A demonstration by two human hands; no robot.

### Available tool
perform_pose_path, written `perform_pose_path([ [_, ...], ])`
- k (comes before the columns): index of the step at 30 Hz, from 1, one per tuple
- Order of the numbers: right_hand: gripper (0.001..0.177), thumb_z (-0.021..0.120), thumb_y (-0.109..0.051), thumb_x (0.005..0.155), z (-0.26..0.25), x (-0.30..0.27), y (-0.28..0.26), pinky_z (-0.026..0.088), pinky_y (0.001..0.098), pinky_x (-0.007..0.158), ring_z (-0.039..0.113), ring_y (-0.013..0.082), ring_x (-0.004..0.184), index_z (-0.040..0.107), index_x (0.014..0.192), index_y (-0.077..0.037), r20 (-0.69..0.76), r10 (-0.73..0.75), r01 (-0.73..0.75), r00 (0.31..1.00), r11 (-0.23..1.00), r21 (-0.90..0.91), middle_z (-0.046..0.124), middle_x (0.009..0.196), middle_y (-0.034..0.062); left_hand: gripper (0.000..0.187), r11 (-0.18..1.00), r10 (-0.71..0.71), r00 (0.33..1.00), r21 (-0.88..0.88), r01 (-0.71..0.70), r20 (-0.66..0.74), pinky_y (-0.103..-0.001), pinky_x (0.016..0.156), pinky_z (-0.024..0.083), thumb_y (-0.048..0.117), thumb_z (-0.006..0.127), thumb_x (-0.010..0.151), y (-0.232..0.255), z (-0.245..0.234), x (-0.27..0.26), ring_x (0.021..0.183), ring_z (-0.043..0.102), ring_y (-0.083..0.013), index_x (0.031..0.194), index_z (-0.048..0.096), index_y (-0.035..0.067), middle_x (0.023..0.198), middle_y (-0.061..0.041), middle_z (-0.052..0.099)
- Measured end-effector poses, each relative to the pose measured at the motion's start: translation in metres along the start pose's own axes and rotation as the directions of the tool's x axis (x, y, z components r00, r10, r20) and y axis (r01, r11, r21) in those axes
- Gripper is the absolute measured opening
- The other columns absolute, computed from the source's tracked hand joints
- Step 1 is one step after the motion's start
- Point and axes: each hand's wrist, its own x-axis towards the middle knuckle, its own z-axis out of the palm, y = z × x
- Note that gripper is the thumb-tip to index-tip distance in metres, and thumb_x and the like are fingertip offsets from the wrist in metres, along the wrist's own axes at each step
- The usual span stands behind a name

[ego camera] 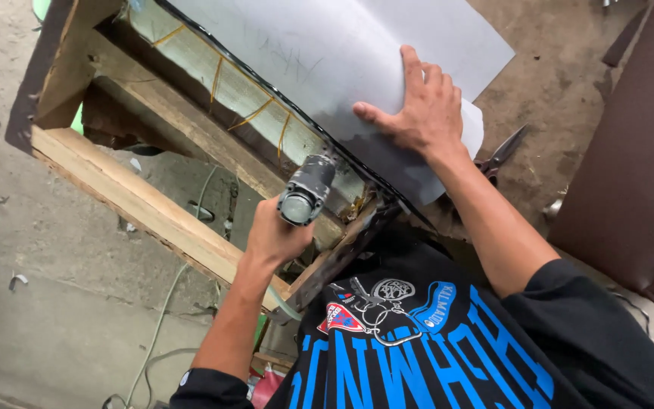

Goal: The person uses a pneumatic staple gun to attach a brown fabric strip to the underside of a chair seat. They pull the fabric taut with one hand while firing staples with the other, working along the wooden frame of the chair.

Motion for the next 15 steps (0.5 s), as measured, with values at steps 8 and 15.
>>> perform_pose_path([
  [8, 0.110, 0.046, -0.095, 0.087, 0.003, 0.003, 0.000, 0.043, 0.0536, 0.089, 0.057, 0.0408, 0.108, 0.030, 0.162, -0.015, -0.021, -0.012, 0.012, 1.000, 1.000, -0.016, 0.057, 0.126, 0.0261, 0.011, 0.994, 0.110, 0.988, 0.030, -0.107, -0.112, -0.045, 0.046, 0.036, 0.005, 0.060, 0.070, 0.001, -0.002, 0.010, 0.047, 0.048, -0.0387, 0.069, 0.048, 0.007, 0.057, -0.013, 0.061],
  [15, 0.109, 0.046, -0.095, 0.086, 0.003, 0.004, -0.001, 0.045, 0.0530, 0.086, 0.058, 0.0394, 0.103, 0.032, 0.160, -0.016, -0.027, -0.009, 0.008, 1.000, 1.000, -0.023, 0.059, 0.122, 0.0260, 0.011, 0.993, 0.115, 0.991, -0.024, -0.117, -0.071, -0.040, 0.045, 0.036, 0.000, 0.056, 0.069, 0.002, -0.005, 0.010, 0.046, 0.045, -0.0287, 0.070, 0.047, 0.007, 0.055, -0.009, 0.056],
])
